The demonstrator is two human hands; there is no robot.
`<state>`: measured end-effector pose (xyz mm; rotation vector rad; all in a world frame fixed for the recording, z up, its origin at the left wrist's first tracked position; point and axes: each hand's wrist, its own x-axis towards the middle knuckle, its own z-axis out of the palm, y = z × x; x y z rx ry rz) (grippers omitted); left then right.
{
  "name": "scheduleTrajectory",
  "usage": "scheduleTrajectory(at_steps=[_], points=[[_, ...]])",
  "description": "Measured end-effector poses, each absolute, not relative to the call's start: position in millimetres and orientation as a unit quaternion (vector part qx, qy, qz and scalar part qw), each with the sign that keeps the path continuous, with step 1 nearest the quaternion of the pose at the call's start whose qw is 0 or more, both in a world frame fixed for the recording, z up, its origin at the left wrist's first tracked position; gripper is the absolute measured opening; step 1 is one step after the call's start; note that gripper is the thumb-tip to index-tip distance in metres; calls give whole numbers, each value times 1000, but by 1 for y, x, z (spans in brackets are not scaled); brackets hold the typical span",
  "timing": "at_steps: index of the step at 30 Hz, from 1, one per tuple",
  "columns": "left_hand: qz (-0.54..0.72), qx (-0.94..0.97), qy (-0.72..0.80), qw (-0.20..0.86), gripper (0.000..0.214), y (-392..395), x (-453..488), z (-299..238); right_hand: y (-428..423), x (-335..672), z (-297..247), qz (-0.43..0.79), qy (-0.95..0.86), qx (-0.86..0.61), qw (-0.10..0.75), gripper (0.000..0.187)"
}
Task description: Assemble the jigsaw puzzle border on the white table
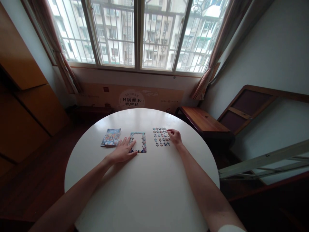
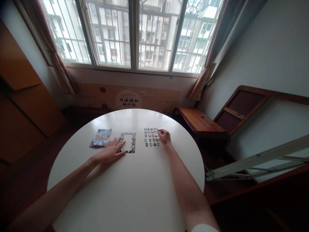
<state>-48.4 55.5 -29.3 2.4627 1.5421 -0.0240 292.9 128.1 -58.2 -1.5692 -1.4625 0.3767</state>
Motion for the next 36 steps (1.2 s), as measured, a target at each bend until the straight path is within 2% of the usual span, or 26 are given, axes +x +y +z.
scheduleTrajectory(at_steps=[10, 36], points=[[-8, 840, 528, 124, 83, 57, -49, -33, 126, 292, -56, 138, -605, -641, 451, 28], [-16, 843, 520, 135, 81, 58, -48, -32, 127, 296, -61, 149, -608, -628, 463, 30]])
